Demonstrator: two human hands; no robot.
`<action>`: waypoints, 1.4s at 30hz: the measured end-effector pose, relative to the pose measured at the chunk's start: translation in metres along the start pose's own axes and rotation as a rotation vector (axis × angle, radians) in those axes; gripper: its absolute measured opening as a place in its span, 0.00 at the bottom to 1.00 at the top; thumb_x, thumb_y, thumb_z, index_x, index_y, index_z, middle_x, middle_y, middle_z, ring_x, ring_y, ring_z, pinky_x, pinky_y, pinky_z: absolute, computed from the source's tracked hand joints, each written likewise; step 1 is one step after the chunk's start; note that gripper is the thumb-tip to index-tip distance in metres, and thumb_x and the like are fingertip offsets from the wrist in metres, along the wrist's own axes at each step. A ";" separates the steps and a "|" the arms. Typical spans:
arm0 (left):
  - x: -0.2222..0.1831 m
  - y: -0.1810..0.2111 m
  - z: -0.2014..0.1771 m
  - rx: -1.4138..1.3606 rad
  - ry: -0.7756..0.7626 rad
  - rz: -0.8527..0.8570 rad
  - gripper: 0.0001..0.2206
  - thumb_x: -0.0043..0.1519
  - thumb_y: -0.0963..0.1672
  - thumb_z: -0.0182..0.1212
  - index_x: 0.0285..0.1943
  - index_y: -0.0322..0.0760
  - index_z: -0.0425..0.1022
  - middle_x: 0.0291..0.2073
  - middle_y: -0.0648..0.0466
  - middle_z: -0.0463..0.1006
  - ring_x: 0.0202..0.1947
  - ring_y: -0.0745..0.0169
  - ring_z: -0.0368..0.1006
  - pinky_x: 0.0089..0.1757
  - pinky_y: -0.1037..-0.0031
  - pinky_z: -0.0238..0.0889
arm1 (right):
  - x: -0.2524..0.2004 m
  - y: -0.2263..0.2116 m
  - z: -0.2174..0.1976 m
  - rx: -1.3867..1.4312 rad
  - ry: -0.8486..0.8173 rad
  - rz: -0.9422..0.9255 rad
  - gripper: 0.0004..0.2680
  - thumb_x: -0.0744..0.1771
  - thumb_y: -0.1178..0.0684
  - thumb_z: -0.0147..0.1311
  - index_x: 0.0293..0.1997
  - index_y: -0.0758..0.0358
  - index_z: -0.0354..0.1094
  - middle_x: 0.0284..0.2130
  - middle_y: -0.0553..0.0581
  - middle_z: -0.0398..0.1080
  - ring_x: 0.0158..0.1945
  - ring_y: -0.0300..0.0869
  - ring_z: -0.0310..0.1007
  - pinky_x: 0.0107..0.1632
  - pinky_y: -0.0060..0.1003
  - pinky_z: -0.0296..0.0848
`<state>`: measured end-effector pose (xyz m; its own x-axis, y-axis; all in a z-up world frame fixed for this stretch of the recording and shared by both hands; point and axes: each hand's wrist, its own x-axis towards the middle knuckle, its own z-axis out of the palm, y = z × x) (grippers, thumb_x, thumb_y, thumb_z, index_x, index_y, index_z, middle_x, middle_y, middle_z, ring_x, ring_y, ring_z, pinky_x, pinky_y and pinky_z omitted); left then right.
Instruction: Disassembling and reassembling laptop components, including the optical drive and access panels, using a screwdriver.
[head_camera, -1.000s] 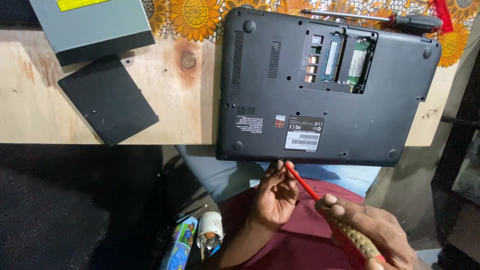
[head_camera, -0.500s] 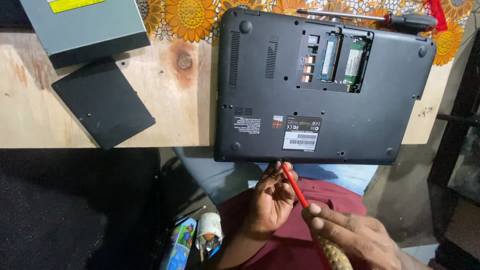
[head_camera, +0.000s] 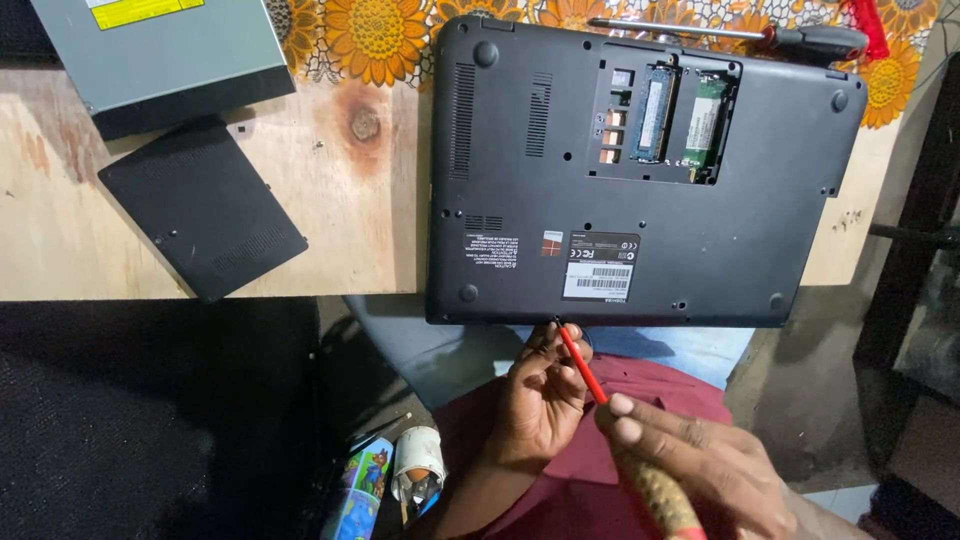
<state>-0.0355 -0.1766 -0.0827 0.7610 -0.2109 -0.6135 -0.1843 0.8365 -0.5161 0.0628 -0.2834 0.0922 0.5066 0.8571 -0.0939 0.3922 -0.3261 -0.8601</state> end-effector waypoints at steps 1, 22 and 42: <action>0.001 0.000 -0.003 0.039 0.039 0.025 0.06 0.62 0.35 0.53 0.45 0.31 0.73 0.44 0.47 0.72 0.41 0.63 0.71 0.32 0.86 0.75 | -0.003 0.003 0.001 0.091 0.024 0.052 0.22 0.67 0.40 0.43 0.58 0.74 0.59 0.58 0.74 0.65 0.62 0.54 0.72 0.62 0.43 0.74; -0.004 0.028 0.017 0.994 0.074 0.676 0.17 0.53 0.37 0.66 0.48 0.29 0.64 0.39 0.41 0.75 0.39 0.47 0.78 0.37 0.64 0.79 | 0.040 -0.015 -0.028 -0.189 0.243 -0.185 0.12 0.63 0.56 0.60 0.47 0.56 0.63 0.48 0.59 0.69 0.53 0.46 0.81 0.57 0.38 0.88; -0.008 0.020 0.053 1.158 0.223 0.742 0.16 0.57 0.45 0.62 0.43 0.25 0.65 0.32 0.42 0.77 0.33 0.50 0.80 0.33 0.68 0.79 | 0.063 -0.022 -0.036 -0.210 0.118 -0.427 0.05 0.64 0.61 0.46 0.34 0.71 0.69 0.37 0.64 0.75 0.44 0.56 0.82 0.44 0.37 0.87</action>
<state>-0.0125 -0.1311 -0.0563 0.5791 0.4778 -0.6606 0.2003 0.7020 0.6834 0.1138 -0.2365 0.1230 0.3454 0.8848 0.3128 0.7240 -0.0392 -0.6887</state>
